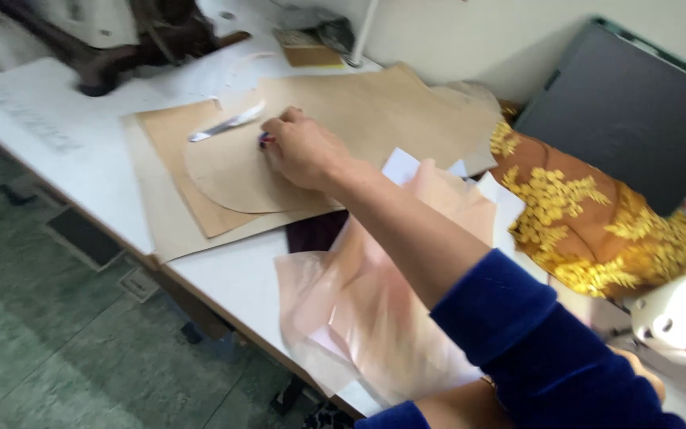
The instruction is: Setting up an industrial sewing machine by plugging it in, threading the needle, and positioning fabric.
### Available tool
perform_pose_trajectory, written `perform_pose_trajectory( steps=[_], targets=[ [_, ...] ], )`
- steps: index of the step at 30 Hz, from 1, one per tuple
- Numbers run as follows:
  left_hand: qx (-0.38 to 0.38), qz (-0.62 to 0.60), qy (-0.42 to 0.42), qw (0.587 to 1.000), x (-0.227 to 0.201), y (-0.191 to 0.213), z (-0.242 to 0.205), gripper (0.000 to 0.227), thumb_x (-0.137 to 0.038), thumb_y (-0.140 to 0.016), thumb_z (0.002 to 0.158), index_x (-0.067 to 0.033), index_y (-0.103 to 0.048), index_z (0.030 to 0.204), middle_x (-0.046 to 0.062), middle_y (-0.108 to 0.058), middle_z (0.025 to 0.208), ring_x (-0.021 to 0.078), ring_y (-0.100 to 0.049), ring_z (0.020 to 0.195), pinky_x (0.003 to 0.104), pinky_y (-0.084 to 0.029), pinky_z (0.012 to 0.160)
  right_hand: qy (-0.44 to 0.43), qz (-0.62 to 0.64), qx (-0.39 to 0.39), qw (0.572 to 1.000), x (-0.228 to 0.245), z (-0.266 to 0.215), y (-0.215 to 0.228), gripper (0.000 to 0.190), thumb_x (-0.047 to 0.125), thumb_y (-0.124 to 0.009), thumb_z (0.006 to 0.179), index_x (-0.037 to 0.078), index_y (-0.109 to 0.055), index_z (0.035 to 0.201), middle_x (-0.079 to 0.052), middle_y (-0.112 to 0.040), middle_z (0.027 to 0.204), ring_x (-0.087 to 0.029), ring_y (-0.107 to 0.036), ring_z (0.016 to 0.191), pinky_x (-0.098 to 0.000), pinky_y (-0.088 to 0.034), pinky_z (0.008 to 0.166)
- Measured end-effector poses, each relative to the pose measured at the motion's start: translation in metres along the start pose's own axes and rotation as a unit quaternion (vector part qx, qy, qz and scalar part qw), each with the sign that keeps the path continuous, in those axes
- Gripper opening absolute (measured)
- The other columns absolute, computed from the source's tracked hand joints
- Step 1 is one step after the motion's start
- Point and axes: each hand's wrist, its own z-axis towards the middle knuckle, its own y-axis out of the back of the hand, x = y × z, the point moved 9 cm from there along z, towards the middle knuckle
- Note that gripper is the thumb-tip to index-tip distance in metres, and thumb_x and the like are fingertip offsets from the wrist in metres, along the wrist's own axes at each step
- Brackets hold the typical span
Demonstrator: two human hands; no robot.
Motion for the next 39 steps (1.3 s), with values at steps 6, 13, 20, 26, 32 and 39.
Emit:
perform_pose_trajectory(
  steps=[6,13,20,26,32,39],
  targets=[
    [0.044,-0.023,-0.068,0.996,-0.057,-0.050,0.023,0.024,-0.016,-0.049,0.076,-0.0134,-0.067,0.090,0.010,-0.071,0.093,0.0337,-0.068,0.082,0.047,-0.053,0.063,0.030,0.008,-0.001,1.000,-0.032,-0.089,0.117,0.018,0.016,-0.053,0.091,0.014,-0.070,0.096,-0.013,-0.068,0.084,-0.039,-0.067,0.087,-0.0449,-0.053,0.071],
    [0.072,-0.030,-0.113,0.991,-0.104,-0.079,0.027,0.022,-0.017,-0.050,0.073,-0.0174,-0.069,0.085,0.008,-0.072,0.092,0.0352,-0.068,0.083,0.048,-0.054,0.063,-0.228,-0.155,0.213,0.937,-0.143,-0.237,0.129,0.013,0.000,-0.046,0.072,0.014,-0.045,0.070,0.000,-0.045,0.075,-0.017,-0.042,0.071,-0.0373,-0.031,0.062],
    [0.152,-0.035,-0.057,0.986,-0.102,-0.062,0.013,0.031,-0.027,-0.050,0.086,-0.0116,-0.070,0.104,0.009,-0.070,0.110,0.0311,-0.065,0.097,0.042,-0.053,0.073,-0.253,-0.079,0.221,0.939,-0.172,-0.267,0.079,0.045,0.025,-0.075,0.079,0.019,-0.060,0.121,-0.003,-0.063,0.112,-0.021,-0.058,0.101,-0.0359,-0.046,0.083],
    [0.126,-0.033,-0.031,0.991,-0.098,-0.059,0.019,0.027,-0.028,-0.052,0.085,-0.0128,-0.069,0.099,0.008,-0.070,0.104,0.0299,-0.065,0.093,0.041,-0.051,0.072,-0.237,0.074,0.108,0.963,-0.176,-0.257,0.076,0.044,0.028,-0.082,0.074,0.010,-0.067,0.110,-0.011,-0.064,0.101,-0.026,-0.066,0.095,-0.0400,-0.055,0.082],
    [0.110,-0.042,-0.013,0.993,-0.097,-0.054,0.028,0.023,-0.029,-0.053,0.084,-0.0142,-0.067,0.093,0.007,-0.069,0.098,0.0285,-0.065,0.089,0.039,-0.050,0.070,-0.248,0.117,0.109,0.956,-0.183,-0.254,0.063,0.038,0.024,-0.080,0.071,0.011,-0.068,0.104,-0.010,-0.065,0.088,-0.024,-0.066,0.084,-0.0372,-0.055,0.079],
    [0.093,-0.052,0.002,0.994,-0.093,-0.051,0.027,0.019,-0.030,-0.055,0.083,-0.0157,-0.066,0.088,0.005,-0.069,0.092,0.0270,-0.065,0.085,0.038,-0.048,0.068,-0.273,0.079,0.084,0.955,-0.201,-0.252,0.065,0.026,0.019,-0.077,0.073,0.007,-0.072,0.096,-0.014,-0.069,0.086,-0.031,-0.068,0.084,-0.0397,-0.055,0.075]
  ],
)
